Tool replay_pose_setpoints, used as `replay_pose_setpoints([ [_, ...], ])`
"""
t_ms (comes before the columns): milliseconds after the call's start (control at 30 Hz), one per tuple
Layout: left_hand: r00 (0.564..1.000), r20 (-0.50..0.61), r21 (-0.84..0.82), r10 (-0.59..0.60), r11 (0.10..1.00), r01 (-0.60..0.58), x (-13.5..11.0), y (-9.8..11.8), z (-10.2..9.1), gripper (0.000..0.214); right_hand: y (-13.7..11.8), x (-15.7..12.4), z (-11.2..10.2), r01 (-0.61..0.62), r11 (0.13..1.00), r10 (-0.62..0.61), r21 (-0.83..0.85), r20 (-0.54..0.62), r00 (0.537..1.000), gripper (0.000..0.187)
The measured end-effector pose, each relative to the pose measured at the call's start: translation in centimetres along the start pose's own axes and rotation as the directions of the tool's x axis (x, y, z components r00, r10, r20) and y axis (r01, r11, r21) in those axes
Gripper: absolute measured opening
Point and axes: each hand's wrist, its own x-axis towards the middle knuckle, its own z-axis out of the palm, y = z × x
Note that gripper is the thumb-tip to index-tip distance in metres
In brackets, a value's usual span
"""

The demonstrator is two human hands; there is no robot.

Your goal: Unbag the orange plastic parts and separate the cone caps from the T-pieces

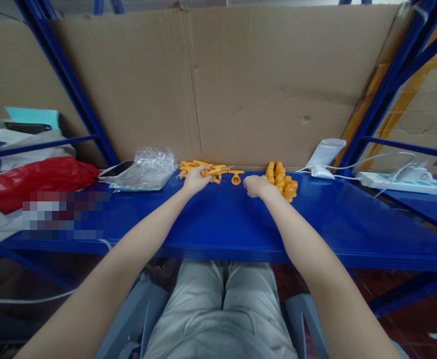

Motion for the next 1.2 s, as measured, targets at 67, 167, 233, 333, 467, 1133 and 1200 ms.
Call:
replay_pose_setpoints([
  [67, 1.0, 0.006, 0.02, 0.006, 1.0, -0.006, -0.1, 0.0, 0.0, 0.029, -0.2, -0.3, -0.5, -0.036, 0.999, 0.036, -0.005, -0.001, 0.999, 0.016],
  [167, 0.999, 0.031, 0.041, 0.032, 0.999, -0.034, -0.1, -0.2, 0.0, 0.037, -0.9, -0.6, -1.5, -0.074, 0.995, 0.079, 0.059, -0.091, 0.993, 0.01],
  [233, 0.993, 0.056, 0.029, 0.102, 0.994, -0.104, -0.1, -0.3, 0.1, 0.04, -1.6, -0.6, -1.9, -0.055, 0.988, 0.084, 0.146, -0.198, 0.977, 0.013],
  [333, 0.961, 0.085, -0.014, 0.262, 0.965, -0.262, 0.0, -0.4, 0.4, 0.043, -2.7, -0.4, -1.9, 0.056, 0.937, 0.041, 0.345, -0.268, 0.962, 0.025],
  [467, 0.899, 0.116, -0.041, 0.422, 0.907, -0.42, 0.0, -0.5, 0.7, 0.053, -3.9, -0.2, -1.0, 0.151, 0.788, -0.06, 0.596, -0.17, 0.984, 0.029],
  [1133, 0.842, 0.16, -0.235, 0.515, 0.848, -0.475, -2.0, 2.9, 1.0, 0.018, -4.0, 0.1, -0.8, -0.172, 0.048, 0.236, 0.984, 0.156, 0.959, 0.036],
  [1200, 0.86, 0.192, -0.322, 0.472, 0.859, -0.399, -2.1, 3.1, 1.7, 0.015, -4.1, 0.4, -0.5, -0.171, 0.033, 0.237, 0.985, 0.159, 0.958, 0.037],
])
